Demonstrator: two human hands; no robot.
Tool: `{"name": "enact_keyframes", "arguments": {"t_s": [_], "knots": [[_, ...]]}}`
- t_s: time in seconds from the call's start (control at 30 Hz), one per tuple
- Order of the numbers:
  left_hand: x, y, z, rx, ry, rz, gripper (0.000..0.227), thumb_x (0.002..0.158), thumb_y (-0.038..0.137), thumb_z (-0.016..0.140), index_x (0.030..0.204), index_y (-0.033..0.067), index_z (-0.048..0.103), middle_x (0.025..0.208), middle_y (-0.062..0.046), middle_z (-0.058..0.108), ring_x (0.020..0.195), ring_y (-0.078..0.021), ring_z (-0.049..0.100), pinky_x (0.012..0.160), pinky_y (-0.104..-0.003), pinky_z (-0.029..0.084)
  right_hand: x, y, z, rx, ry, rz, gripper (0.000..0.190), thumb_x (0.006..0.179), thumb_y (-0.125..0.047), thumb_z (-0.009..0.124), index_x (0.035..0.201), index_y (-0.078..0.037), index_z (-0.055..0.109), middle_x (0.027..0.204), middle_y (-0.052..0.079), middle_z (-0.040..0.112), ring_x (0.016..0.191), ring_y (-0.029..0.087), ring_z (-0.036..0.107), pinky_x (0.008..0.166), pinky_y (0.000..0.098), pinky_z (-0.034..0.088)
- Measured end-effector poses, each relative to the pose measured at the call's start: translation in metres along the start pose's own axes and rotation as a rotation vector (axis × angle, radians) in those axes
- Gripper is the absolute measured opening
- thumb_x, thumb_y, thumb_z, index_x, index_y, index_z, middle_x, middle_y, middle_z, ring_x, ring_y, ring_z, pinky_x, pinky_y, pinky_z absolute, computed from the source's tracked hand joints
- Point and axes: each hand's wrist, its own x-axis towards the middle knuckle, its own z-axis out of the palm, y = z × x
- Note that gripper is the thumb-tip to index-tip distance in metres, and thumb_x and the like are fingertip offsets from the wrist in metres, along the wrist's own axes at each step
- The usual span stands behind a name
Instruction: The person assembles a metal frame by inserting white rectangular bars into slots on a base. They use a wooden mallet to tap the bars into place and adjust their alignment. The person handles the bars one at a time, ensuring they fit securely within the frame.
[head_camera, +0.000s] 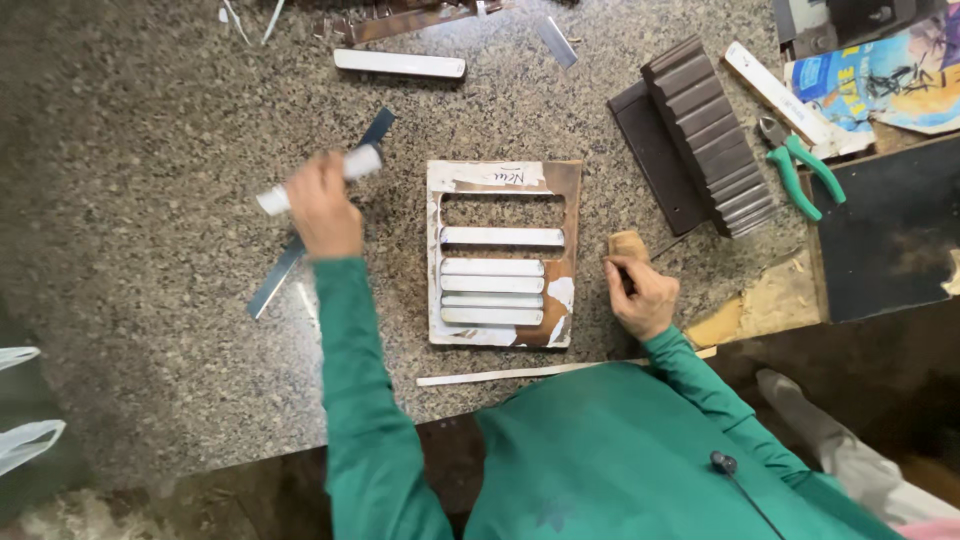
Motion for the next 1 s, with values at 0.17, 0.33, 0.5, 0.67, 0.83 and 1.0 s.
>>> {"name": "enact_keyframes", "arguments": {"t_s": [0.17,0.33,0.5,0.67,0.83,1.0], "knots": [[-0.076,0.08,-0.046,-0.09,0.017,0.032,0.043,0.095,-0.005,0.069,0.137,0.0013,0.064,0.114,-0.014,0.07,0.107,-0.0272,0.066,0.102,-0.042,0.057,-0.002,0.002,-0.001,0.015,0.005,-0.04,0.008,0.097,-0.013,0.073,0.1,-0.006,0.074,0.085,0.013,0.072,0.068,0.026,0.069,0.059,0.0346,0.051],[-0.12,0.156,-0.088,-0.291,-0.052,0.063,0.038,0.088,-0.009,0.067,0.125,0.0027,0.066,0.116,-0.013,0.069,0.113,-0.0268,0.066,0.105,-0.042,0.054,0.002,-0.007,-0.013,0.083,-0.119,0.033,0.013,0.096,-0.017,0.076,0.103,-0.007,0.076,0.082,0.01,0.071,0.062,0.024,0.066,0.059,0.0357,0.051],[-0.124,0.211,-0.135,-0.414,-0.139,0.222,0.041,0.079,-0.001,0.066,0.12,0.0002,0.069,0.119,-0.012,0.068,0.116,-0.0299,0.063,0.103,-0.047,0.047,0.0,-0.047,-0.052,0.22,-0.372,-0.115,0.052,0.084,-0.022,0.081,0.129,-0.003,0.064,0.103,0.012,0.071,0.073,0.024,0.069,0.066,0.034,0.057],[-0.119,0.246,-0.148,-0.467,-0.15,0.355,0.034,0.09,0.006,0.065,0.123,-0.0018,0.067,0.124,-0.013,0.065,0.119,-0.0286,0.062,0.106,-0.047,0.047,-0.019,-0.066,-0.061,0.3,-0.423,-0.316,0.054,0.084,-0.016,0.082,0.133,-0.003,0.061,0.116,0.016,0.069,0.102,0.031,0.069,0.087,0.0385,0.056],[-0.128,0.269,-0.157,-0.51,-0.03,0.239,0.036,0.091,0.009,0.067,0.127,0.0038,0.069,0.13,-0.013,0.065,0.126,-0.0283,0.058,0.113,-0.045,0.046,-0.04,-0.046,-0.072,0.334,-0.421,-0.08,0.043,0.088,-0.009,0.077,0.129,-0.004,0.067,0.112,0.014,0.073,0.096,0.025,0.072,0.083,0.034,0.057],[-0.159,0.264,-0.161,-0.844,0.009,-0.504,0.048,0.093,0.02,0.076,0.134,0.0012,0.061,0.14,-0.021,0.056,0.133,-0.0307,0.052,0.112,-0.043,0.042,-0.053,-0.035,-0.093,0.353,-0.43,0.011,0.039,0.088,-0.011,0.079,0.125,-0.003,0.069,0.104,0.012,0.074,0.09,0.018,0.072,0.079,0.0315,0.055]]}}
